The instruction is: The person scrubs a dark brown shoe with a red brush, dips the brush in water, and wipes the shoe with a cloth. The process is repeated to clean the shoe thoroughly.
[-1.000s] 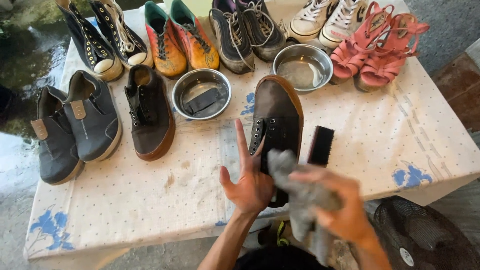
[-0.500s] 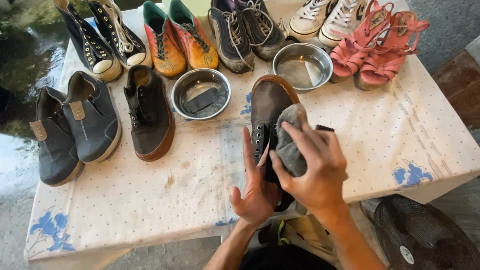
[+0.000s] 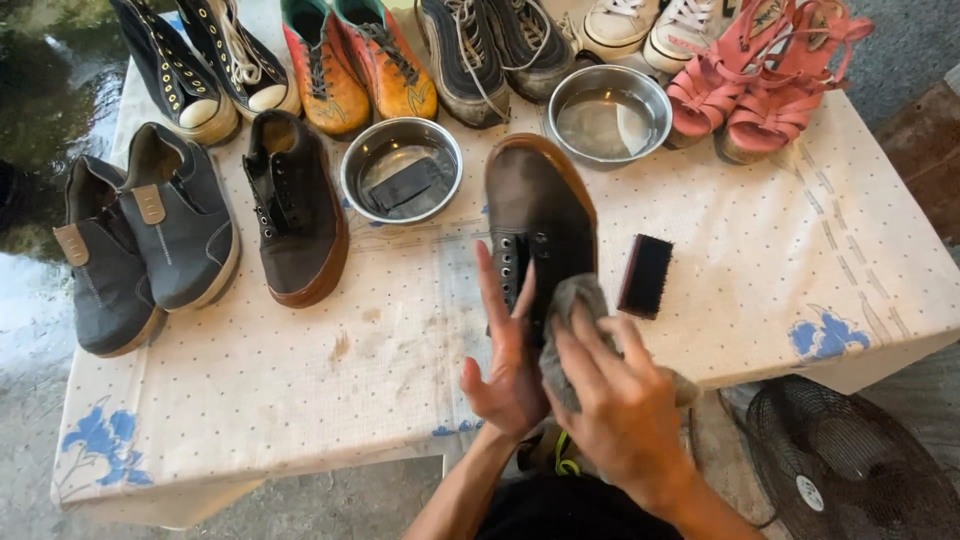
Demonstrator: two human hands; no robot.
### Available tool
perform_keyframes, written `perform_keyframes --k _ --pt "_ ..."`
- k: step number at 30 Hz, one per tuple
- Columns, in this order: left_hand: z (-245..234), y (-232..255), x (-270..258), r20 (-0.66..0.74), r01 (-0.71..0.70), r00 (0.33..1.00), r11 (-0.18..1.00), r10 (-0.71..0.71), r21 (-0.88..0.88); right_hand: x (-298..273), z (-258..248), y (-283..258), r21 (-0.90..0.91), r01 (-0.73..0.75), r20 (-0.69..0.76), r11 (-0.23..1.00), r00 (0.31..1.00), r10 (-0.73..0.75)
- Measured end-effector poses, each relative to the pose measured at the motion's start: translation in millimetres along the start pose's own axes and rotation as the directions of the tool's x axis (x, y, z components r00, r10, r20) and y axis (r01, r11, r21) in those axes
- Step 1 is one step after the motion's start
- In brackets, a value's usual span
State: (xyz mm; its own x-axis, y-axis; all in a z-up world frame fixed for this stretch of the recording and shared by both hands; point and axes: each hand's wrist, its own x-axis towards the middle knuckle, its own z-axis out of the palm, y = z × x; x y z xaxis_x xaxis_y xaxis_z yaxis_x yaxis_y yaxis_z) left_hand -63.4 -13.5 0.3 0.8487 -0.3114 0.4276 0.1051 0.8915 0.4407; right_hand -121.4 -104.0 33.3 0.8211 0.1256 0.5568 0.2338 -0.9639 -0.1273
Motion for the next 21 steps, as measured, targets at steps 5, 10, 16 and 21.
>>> perform_keyframes --k 5,10,16,21 --pt "-1 4 -2 -0.03 -0.005 1.0 0.995 0.003 -0.096 0 -24 1 -0.065 0.174 0.034 0.983 0.984 -0.172" --pt "-20 14 -1 -0.043 0.098 0.994 0.987 -0.104 -0.13 -13 -31 30 0.224 0.183 0.137 0.957 0.966 -0.217" --pt "-38 13 -2 -0.022 0.103 0.994 0.973 -0.11 -0.205 6 -23 42 0.282 0.026 -0.161 0.959 0.987 0.021" --pt "-19 13 -3 -0.033 0.116 0.992 0.991 -0.118 -0.062 31 28 34 0.118 -0.058 -0.214 0.991 0.973 0.082"
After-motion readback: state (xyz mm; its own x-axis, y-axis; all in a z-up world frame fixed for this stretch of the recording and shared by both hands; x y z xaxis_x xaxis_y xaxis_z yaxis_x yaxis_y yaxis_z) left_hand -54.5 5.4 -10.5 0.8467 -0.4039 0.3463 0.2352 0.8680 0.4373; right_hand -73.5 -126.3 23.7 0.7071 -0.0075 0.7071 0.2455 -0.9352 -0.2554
